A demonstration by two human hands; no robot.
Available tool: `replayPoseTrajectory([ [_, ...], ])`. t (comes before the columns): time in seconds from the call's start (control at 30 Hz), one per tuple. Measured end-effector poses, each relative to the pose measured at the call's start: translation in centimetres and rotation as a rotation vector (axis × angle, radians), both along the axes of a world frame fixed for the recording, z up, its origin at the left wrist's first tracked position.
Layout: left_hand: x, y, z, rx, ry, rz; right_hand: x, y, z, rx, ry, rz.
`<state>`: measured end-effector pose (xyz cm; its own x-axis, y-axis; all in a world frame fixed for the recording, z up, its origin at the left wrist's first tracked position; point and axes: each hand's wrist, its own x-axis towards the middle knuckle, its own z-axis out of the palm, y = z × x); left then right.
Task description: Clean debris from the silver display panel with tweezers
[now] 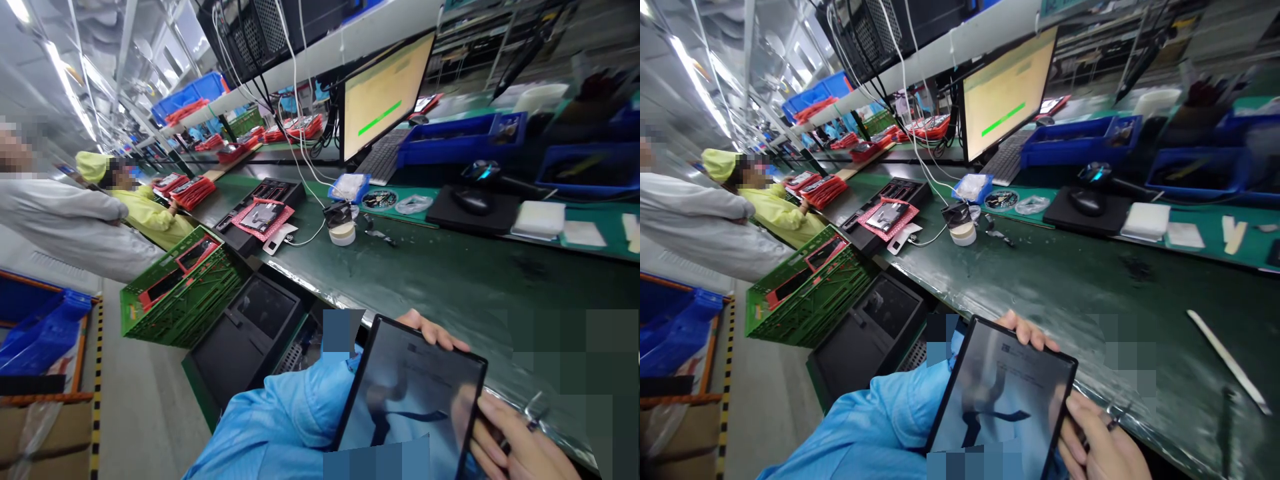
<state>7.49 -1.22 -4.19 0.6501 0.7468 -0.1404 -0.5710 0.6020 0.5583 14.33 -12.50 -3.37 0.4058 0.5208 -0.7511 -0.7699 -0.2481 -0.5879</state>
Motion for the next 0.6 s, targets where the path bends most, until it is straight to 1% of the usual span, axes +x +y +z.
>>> replayPoseTrajectory([
  [0.1,0.0,-0.1,-0.1,-0.020,-0.023,-0.028,0.1,-0.1,-0.2,0.010,-0.031,0.023],
  [0.2,0.2,-0.5,-0.1,-0.024,-0.043,0.034,0.3,-0.4,-0.8,0.014,-0.052,0.066],
  [0.27,0.2,-0.6,0.0,-0.035,-0.049,0.044,0.4,-0.5,-1.0,0.019,-0.052,0.086],
  [0.43,-0.2,-0.3,0.5,-0.061,-0.016,-0.043,0.4,-0.7,-1.0,0.014,-0.040,0.064],
  [0.6,-0.2,-0.5,0.5,-0.070,-0.008,-0.020,0.4,-0.8,-1.0,0.004,0.009,0.042],
])
